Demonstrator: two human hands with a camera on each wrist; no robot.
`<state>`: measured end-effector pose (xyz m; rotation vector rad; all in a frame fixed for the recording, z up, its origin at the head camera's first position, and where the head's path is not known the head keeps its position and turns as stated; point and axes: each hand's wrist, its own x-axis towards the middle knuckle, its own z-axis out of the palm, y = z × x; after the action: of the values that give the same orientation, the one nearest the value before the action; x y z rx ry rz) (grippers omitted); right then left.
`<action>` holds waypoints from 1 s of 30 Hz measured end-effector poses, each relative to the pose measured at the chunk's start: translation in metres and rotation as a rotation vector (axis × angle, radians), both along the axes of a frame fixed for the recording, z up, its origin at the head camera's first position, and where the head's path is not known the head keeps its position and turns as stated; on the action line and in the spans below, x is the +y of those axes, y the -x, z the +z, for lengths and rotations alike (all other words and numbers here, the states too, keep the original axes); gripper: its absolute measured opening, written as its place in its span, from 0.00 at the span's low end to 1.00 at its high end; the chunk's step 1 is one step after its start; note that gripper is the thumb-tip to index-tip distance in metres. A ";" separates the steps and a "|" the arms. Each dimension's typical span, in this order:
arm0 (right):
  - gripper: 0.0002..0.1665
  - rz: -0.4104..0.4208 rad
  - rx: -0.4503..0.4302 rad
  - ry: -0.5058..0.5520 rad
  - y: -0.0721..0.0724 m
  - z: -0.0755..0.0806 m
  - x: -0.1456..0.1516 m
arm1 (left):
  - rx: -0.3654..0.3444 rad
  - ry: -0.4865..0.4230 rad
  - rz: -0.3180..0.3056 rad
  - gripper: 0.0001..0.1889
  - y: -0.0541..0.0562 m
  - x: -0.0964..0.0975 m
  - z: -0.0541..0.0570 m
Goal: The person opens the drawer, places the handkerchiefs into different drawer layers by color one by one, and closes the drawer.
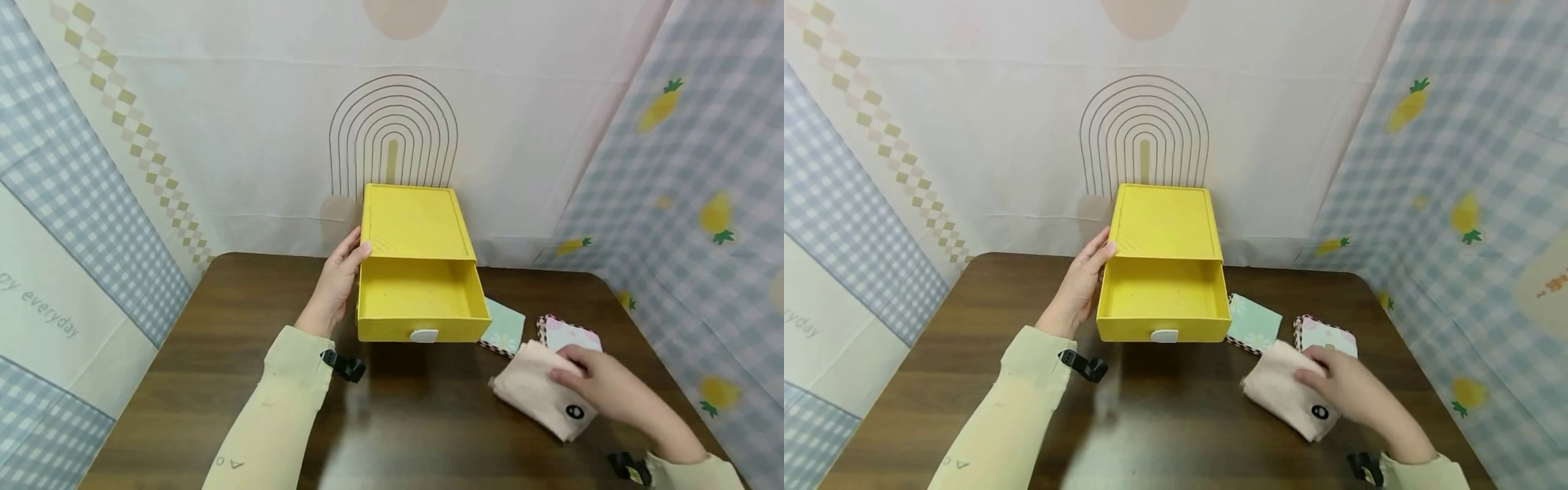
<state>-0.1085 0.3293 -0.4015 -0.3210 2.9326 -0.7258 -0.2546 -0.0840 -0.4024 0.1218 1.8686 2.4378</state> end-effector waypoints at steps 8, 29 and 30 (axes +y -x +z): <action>0.12 -0.127 0.298 0.085 0.006 0.067 -0.005 | 0.004 -0.007 -0.002 0.31 0.001 0.002 0.001; 0.17 0.058 0.108 0.890 0.052 0.139 -0.137 | -0.009 0.009 0.005 0.31 -0.002 0.000 0.002; 0.19 0.065 0.055 0.938 0.057 0.138 -0.143 | -0.004 0.015 0.005 0.31 -0.002 -0.001 0.001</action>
<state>-0.1651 0.1858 -0.2638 -0.4902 2.3846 -2.0478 -0.2530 -0.0846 -0.4010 0.1121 1.8875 2.4249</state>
